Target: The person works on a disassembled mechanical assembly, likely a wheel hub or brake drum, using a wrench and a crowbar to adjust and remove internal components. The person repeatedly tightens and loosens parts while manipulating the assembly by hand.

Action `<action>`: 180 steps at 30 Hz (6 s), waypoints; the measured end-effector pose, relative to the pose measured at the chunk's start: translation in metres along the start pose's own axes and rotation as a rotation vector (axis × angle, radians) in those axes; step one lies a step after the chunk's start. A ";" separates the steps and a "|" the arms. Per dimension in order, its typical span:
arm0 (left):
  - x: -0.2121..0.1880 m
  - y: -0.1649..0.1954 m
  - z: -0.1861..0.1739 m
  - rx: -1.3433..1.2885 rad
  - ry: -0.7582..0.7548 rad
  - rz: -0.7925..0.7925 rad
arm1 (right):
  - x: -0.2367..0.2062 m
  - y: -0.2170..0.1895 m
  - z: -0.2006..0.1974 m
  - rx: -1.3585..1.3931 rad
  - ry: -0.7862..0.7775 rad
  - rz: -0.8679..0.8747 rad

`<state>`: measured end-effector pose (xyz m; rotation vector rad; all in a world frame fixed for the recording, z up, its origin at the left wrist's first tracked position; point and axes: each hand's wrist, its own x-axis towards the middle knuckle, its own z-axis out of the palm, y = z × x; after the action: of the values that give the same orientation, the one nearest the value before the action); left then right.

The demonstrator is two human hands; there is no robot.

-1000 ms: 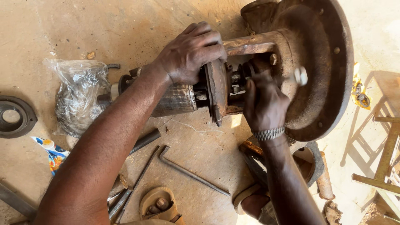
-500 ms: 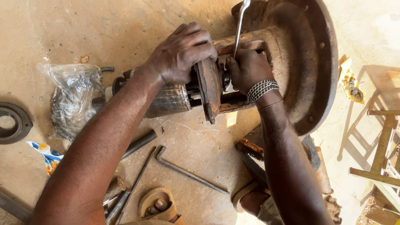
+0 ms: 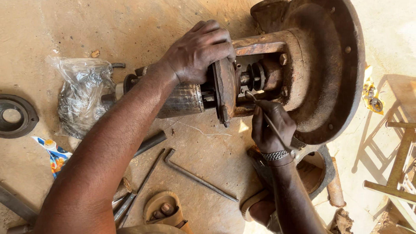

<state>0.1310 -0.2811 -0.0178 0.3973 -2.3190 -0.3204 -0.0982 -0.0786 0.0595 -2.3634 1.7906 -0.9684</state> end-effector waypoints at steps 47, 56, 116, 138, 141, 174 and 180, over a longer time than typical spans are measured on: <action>-0.003 -0.006 0.008 -0.047 0.004 0.010 | -0.004 -0.017 0.014 -0.071 0.052 -0.020; 0.002 0.010 -0.009 -0.027 0.012 -0.036 | -0.003 -0.015 -0.010 -0.073 -0.113 -0.150; -0.003 -0.003 0.004 -0.025 -0.025 -0.017 | -0.028 -0.004 0.022 -0.130 0.042 -0.111; -0.005 -0.002 0.004 -0.031 -0.018 0.003 | 0.035 0.011 0.015 0.058 -0.142 -0.205; -0.006 -0.006 0.008 0.001 -0.001 0.004 | 0.097 0.022 0.027 -0.060 -0.441 0.102; -0.007 -0.007 0.006 -0.058 -0.027 0.002 | 0.025 0.002 0.016 -0.038 -0.021 -0.291; -0.005 -0.007 0.005 -0.044 -0.078 0.015 | 0.121 0.017 0.031 -0.260 -0.563 0.340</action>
<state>0.1317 -0.2849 -0.0270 0.3514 -2.3857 -0.3853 -0.0805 -0.2008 0.0834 -2.0475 2.0434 -0.0220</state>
